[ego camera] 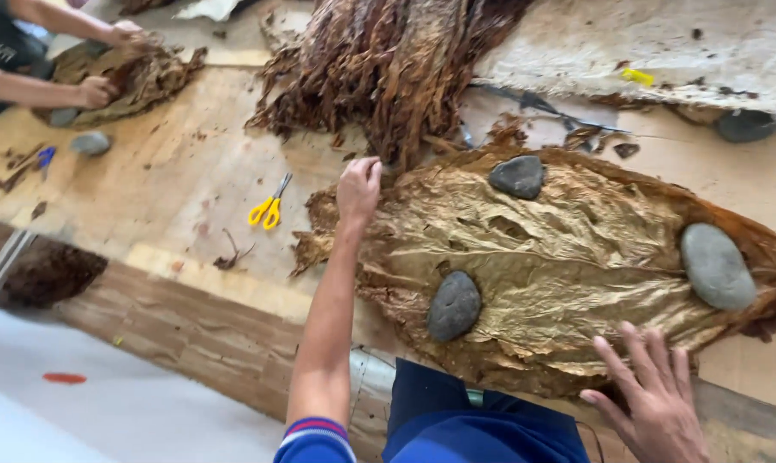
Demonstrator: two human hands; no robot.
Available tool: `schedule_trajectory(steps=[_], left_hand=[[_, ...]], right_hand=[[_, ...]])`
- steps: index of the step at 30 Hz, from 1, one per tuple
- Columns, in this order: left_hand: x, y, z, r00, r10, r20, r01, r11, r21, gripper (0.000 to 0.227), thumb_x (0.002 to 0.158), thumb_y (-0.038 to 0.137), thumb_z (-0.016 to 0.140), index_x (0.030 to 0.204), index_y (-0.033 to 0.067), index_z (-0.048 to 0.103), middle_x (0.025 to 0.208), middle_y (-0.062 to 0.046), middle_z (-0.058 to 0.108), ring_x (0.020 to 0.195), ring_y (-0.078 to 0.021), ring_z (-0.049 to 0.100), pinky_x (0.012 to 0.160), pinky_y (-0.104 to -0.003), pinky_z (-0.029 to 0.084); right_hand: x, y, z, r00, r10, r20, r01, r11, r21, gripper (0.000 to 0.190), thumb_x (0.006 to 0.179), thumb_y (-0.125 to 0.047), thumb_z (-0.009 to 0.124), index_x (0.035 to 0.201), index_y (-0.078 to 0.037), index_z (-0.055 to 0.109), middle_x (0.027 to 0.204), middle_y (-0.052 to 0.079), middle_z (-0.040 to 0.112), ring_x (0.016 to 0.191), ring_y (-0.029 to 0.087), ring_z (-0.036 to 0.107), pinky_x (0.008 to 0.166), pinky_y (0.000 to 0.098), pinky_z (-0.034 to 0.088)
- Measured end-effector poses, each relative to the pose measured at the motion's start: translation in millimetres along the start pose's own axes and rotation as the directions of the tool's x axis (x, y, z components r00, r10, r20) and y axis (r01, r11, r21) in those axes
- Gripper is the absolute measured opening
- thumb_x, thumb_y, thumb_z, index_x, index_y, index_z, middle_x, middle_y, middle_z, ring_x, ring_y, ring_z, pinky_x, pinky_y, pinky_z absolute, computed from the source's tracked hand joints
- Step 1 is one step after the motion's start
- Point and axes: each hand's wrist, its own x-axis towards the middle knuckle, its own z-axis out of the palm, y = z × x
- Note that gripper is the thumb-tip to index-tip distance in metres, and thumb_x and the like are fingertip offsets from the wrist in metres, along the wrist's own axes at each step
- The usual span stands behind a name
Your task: The person handles a large, dried fibrous sheet on a wooden table, smoothing it out and using stones to weigh down the edges. They tear off smaller pieces of the material and continue to flatten and arrange the sheet by hand.
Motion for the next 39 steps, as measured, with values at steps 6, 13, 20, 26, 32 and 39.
schedule_trajectory(steps=[6,13,20,26,32,39], left_hand=[[31.4,6.9,31.2,0.986,-0.165,-0.002,0.164,0.985,0.047,0.031,0.100,0.038,0.064,0.115,0.0137,0.076,0.108,-0.011,0.075,0.085,-0.0221,0.074,0.069,-0.033,0.065],[58.1,6.5,59.8,0.983,-0.167,-0.082,0.185,0.913,0.364,0.040,0.088,0.048,0.078,0.111,0.0162,0.074,0.106,-0.009,0.074,0.090,-0.0323,0.075,0.078,-0.050,0.057],[72.1,59.8,2.5,0.898,-0.427,0.108,0.432,0.801,-0.414,0.019,0.102,0.023,0.066,0.092,0.0073,0.070,0.070,-0.001,0.066,0.050,-0.0060,0.052,0.041,-0.016,0.039],[82.9,107.8,-61.8,0.880,-0.429,0.204,0.448,0.607,-0.657,0.016,0.101,0.018,0.064,0.097,0.0034,0.071,0.069,-0.001,0.060,0.052,-0.0055,0.047,0.046,-0.017,0.039],[101.1,108.2,-106.2,0.928,-0.350,0.126,0.346,0.685,-0.642,0.022,0.105,0.022,0.058,0.107,0.0033,0.069,0.073,-0.001,0.060,0.051,-0.0062,0.049,0.044,-0.018,0.041],[108.0,94.3,-108.2,0.964,-0.260,0.048,0.250,0.838,-0.485,0.024,0.108,0.017,0.053,0.123,0.0041,0.067,0.089,-0.004,0.071,0.054,-0.0053,0.049,0.041,-0.018,0.037]], right_hand=[[-40.9,16.8,39.0,0.966,0.113,-0.232,-0.171,0.954,-0.245,0.069,0.091,-0.049,0.072,0.143,-0.004,0.076,0.152,0.017,0.074,0.153,0.035,0.064,0.133,0.0531,0.045],[-60.5,34.0,60.4,0.961,0.187,-0.203,-0.233,0.944,-0.232,0.043,0.086,-0.045,0.081,0.121,-0.022,0.083,0.142,0.007,0.078,0.146,0.023,0.068,0.126,0.0614,0.050],[-41.6,13.3,39.7,0.935,0.282,-0.216,-0.320,0.932,-0.171,0.022,0.092,-0.036,0.082,0.102,-0.016,0.083,0.116,0.003,0.082,0.130,0.025,0.077,0.133,0.0465,0.044],[-35.9,12.9,40.6,0.929,0.154,-0.335,-0.232,0.951,-0.207,0.019,0.095,-0.032,0.088,0.100,-0.014,0.084,0.114,0.005,0.084,0.123,0.025,0.079,0.125,0.0410,0.046],[-27.7,-3.2,29.7,0.923,0.204,-0.325,-0.277,0.940,-0.197,0.015,0.099,-0.028,0.087,0.103,-0.014,0.085,0.117,0.004,0.084,0.129,0.023,0.078,0.125,0.0410,0.051],[-30.3,-3.5,26.3,0.939,0.184,-0.292,-0.256,0.938,-0.233,0.016,0.100,-0.030,0.086,0.107,-0.016,0.084,0.122,0.001,0.083,0.132,0.022,0.077,0.127,0.0407,0.049]])
